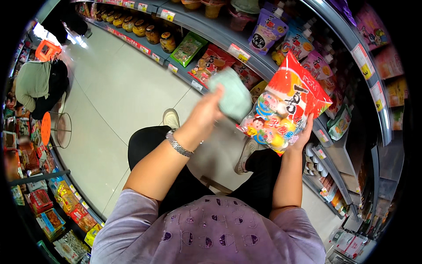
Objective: The person wipes the surfaces of various packaged food items on a supermarket shelf using a light green cloth. They pick up each item, wipe it, and place it back on the shelf, moving along the shelf from left to right.
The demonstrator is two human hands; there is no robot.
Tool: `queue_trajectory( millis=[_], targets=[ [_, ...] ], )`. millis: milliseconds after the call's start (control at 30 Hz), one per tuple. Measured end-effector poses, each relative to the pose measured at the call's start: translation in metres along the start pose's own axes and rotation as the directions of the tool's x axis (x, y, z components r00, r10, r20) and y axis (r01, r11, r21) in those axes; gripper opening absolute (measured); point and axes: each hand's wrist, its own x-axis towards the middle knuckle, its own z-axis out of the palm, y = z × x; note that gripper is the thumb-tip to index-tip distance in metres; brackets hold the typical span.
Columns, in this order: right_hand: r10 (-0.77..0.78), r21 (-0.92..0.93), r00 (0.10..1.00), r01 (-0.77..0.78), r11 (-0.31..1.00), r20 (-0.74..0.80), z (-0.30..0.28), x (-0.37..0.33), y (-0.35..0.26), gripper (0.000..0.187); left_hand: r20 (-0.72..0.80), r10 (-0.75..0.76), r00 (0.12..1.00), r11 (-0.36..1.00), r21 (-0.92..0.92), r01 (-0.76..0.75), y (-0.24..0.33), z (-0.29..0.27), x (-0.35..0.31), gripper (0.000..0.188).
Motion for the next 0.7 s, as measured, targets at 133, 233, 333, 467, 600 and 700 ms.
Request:
queue_trajectory(
  millis=[133,233,333,467,600,700],
  targets=[
    [0.023,-0.358,0.998,-0.003,0.934,0.05,-0.03,0.006,0.025,0.042,-0.202,0.54,0.817,0.789,-0.217,-0.575,0.061,-0.007,-0.002,0.046],
    [0.119,-0.437,0.983,-0.169,0.883,-0.141,-0.027,0.007,0.081,0.034,-0.259,0.596,0.76,0.723,-0.24,-0.648,0.079,-0.006,-0.005,0.047],
    [0.231,-0.444,0.952,-0.298,0.845,-0.2,-0.045,0.025,0.129,0.032,-0.181,0.492,0.851,0.76,-0.388,-0.522,0.071,-0.004,0.006,0.047],
    [0.29,-0.365,0.926,-0.363,0.857,-0.242,-0.055,0.069,0.166,0.03,-0.021,0.274,0.962,0.772,-0.591,-0.233,0.056,0.007,0.018,0.046],
    [0.166,-0.291,0.941,-0.253,0.923,-0.293,-0.081,0.123,0.202,0.029,-0.058,0.275,0.96,0.764,-0.593,-0.254,0.058,0.01,0.024,0.047],
    [0.168,-0.173,0.915,-0.244,0.954,-0.366,-0.098,0.161,0.215,0.029,-0.078,0.32,0.944,0.773,-0.555,-0.308,0.065,0.005,0.024,0.047]
  ],
)
